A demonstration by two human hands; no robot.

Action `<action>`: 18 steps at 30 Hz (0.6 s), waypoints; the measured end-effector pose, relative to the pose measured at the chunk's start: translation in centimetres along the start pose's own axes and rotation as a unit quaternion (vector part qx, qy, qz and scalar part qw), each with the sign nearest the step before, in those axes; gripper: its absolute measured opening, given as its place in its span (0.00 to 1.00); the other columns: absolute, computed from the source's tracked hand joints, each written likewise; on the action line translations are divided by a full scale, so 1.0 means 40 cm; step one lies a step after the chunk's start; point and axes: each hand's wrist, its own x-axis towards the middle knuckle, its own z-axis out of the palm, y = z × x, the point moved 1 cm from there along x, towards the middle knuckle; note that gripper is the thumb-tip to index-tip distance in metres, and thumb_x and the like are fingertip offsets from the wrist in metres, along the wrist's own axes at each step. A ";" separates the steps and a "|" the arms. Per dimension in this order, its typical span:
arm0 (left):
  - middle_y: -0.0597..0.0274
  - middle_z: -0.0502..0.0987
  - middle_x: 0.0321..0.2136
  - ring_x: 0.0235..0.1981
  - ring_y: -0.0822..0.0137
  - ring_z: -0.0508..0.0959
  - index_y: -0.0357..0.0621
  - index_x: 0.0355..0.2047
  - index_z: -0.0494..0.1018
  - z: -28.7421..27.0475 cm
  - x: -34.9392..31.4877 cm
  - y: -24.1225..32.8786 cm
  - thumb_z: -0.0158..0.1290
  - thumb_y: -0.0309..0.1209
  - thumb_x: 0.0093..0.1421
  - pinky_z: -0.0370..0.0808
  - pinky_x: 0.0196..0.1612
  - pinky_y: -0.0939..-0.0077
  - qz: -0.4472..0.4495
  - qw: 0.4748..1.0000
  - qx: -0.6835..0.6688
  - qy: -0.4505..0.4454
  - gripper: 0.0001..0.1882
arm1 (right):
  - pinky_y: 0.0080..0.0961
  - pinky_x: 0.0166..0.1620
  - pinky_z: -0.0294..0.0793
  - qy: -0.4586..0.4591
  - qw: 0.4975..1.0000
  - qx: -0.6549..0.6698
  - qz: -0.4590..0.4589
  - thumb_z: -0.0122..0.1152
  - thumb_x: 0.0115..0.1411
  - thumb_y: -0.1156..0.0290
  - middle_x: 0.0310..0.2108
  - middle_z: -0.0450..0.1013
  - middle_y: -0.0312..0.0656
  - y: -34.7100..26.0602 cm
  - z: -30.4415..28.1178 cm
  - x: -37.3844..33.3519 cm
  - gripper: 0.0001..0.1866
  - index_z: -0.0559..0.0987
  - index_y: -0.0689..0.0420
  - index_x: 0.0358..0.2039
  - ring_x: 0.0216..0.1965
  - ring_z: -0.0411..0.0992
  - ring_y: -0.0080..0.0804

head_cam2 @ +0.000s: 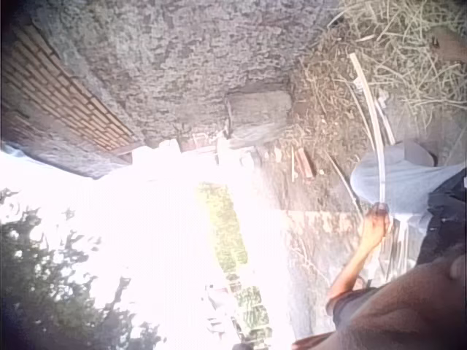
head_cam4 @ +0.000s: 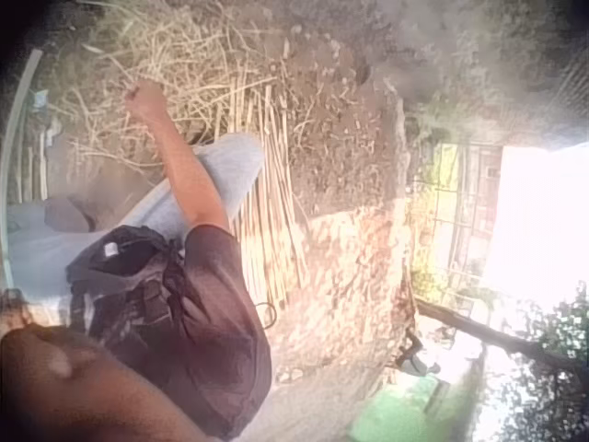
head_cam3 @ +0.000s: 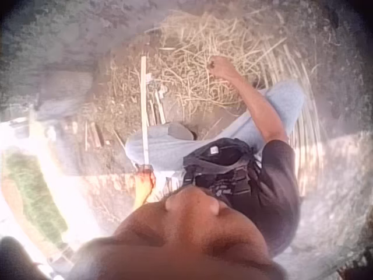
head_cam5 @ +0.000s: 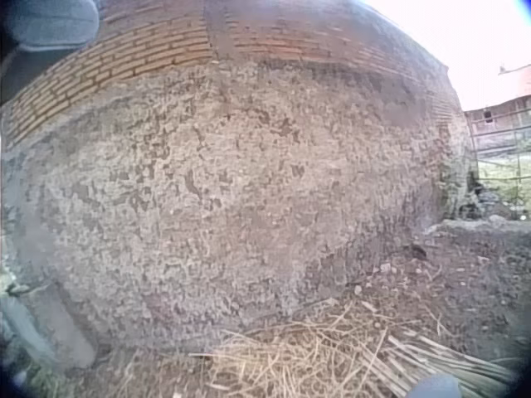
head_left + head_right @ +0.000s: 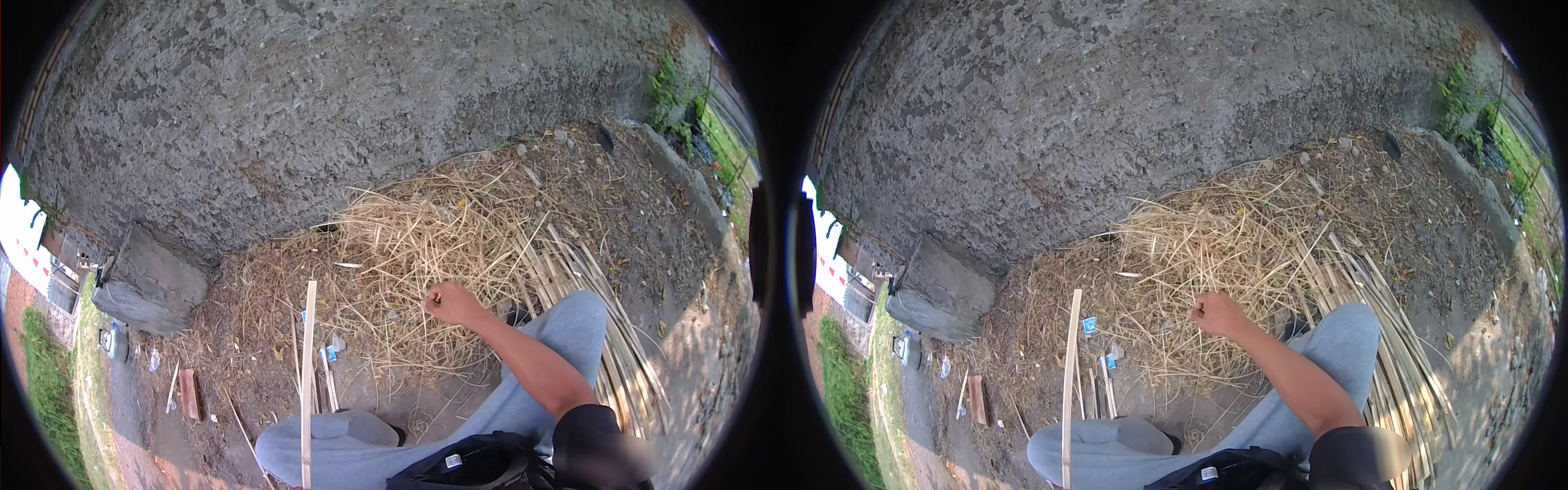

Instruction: The person uses a utility knife to shave a thin strip of bamboo by repeatedly sliding the blade along its length.

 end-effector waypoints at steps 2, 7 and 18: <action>0.73 0.63 0.13 0.12 0.78 0.61 0.45 0.28 0.68 0.020 0.051 -0.020 0.41 0.37 0.70 0.59 0.15 0.82 0.006 0.999 -0.033 0.037 0.14 | 0.37 0.39 0.75 -0.091 0.986 -0.139 -0.024 0.61 0.57 0.60 0.32 0.77 0.48 0.008 0.070 -0.030 0.12 0.79 0.57 0.29 0.36 0.77 0.42; 0.76 0.63 0.14 0.15 0.84 0.62 0.45 0.29 0.68 0.082 0.137 0.028 0.42 0.39 0.70 0.61 0.17 0.83 0.071 0.997 -0.038 0.006 0.15 | 0.43 0.43 0.75 -0.214 0.925 -0.310 -0.060 0.61 0.57 0.58 0.37 0.77 0.51 -0.024 0.077 -0.095 0.14 0.79 0.57 0.34 0.41 0.76 0.49; 0.71 0.64 0.17 0.15 0.81 0.62 0.36 0.43 0.72 0.281 0.414 0.238 0.37 0.36 0.72 0.62 0.18 0.80 0.140 0.978 -0.064 -0.138 0.17 | 0.30 0.21 0.69 0.137 0.951 0.121 -0.251 0.65 0.58 0.63 0.25 0.78 0.44 -0.242 -0.189 -0.218 0.13 0.77 0.60 0.33 0.17 0.73 0.36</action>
